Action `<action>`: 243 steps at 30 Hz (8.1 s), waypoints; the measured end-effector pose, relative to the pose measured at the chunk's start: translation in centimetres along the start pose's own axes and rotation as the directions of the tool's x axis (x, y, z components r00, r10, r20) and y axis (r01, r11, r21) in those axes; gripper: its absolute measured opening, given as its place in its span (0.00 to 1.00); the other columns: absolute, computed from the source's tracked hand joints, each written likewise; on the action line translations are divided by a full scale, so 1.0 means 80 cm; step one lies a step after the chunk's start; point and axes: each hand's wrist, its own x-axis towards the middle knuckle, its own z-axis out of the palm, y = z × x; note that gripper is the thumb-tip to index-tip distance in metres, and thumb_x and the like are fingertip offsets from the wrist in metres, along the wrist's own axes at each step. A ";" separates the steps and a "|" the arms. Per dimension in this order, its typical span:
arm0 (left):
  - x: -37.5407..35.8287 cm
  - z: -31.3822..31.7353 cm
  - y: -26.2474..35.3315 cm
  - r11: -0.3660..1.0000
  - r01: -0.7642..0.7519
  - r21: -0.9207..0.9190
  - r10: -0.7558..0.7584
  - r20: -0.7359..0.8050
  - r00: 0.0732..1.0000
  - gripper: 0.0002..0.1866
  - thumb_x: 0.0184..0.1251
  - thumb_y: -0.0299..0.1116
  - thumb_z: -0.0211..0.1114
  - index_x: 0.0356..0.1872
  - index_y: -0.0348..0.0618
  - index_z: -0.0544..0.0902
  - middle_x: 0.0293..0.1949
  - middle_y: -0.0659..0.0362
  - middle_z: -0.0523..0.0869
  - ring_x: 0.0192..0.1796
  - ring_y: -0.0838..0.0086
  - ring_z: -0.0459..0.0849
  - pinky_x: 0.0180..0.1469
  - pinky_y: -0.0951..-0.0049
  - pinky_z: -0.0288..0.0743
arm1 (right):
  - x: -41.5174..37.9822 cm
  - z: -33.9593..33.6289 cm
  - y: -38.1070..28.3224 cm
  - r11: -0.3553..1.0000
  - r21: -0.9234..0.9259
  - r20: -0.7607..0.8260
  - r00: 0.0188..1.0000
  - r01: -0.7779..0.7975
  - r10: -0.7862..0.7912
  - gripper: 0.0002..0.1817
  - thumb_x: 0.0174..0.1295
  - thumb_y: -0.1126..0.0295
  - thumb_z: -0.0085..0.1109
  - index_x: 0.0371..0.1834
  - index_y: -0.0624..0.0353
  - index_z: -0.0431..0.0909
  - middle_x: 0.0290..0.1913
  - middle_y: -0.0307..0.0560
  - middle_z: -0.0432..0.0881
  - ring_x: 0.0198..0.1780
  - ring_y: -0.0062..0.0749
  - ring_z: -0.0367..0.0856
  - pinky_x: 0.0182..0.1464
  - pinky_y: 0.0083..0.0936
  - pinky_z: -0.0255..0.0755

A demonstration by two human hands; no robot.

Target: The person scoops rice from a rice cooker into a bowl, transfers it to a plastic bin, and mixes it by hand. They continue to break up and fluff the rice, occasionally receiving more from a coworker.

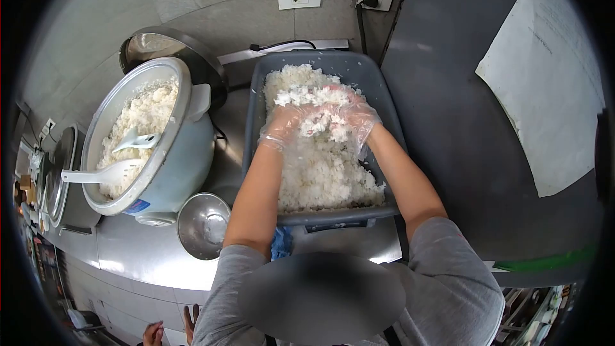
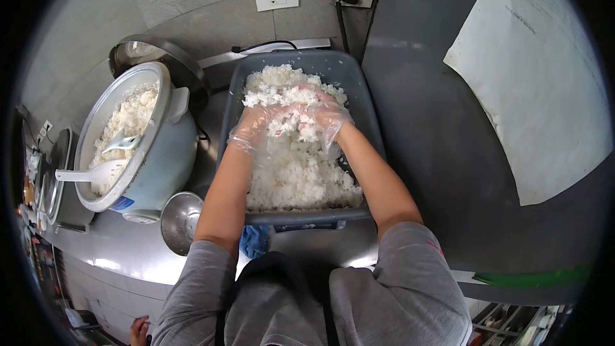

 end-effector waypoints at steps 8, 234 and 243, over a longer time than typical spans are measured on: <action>0.039 -0.020 -0.051 0.989 -0.060 0.138 0.071 -0.077 0.995 0.24 0.55 0.40 0.68 0.44 0.26 0.78 0.30 0.51 0.84 0.29 0.72 0.80 0.33 0.72 0.74 | -0.029 0.031 -0.031 0.981 -0.028 -0.329 0.929 -0.191 0.171 0.53 0.50 0.55 0.70 0.71 0.65 0.44 0.57 0.56 0.72 0.53 0.41 0.75 0.37 0.36 0.76; -0.118 0.023 -0.053 0.283 0.135 0.950 -0.298 -0.047 0.954 0.43 0.36 0.54 0.76 0.51 0.32 0.76 0.52 0.45 0.80 0.55 0.57 0.79 0.56 0.64 0.73 | -0.269 0.023 -0.021 -0.094 -0.973 -0.197 0.973 -0.209 -0.120 0.16 0.56 0.68 0.51 0.48 0.52 0.77 0.52 0.48 0.77 0.54 0.42 0.77 0.54 0.36 0.72; -0.131 0.001 -0.053 0.495 0.215 0.842 -0.064 -0.212 0.975 0.45 0.45 0.55 0.71 0.59 0.32 0.68 0.56 0.42 0.75 0.59 0.54 0.75 0.60 0.65 0.69 | -0.242 0.030 -0.003 -0.079 -0.987 -0.099 0.920 -0.139 -0.380 0.19 0.51 0.72 0.53 0.49 0.52 0.75 0.44 0.54 0.80 0.47 0.47 0.79 0.51 0.39 0.72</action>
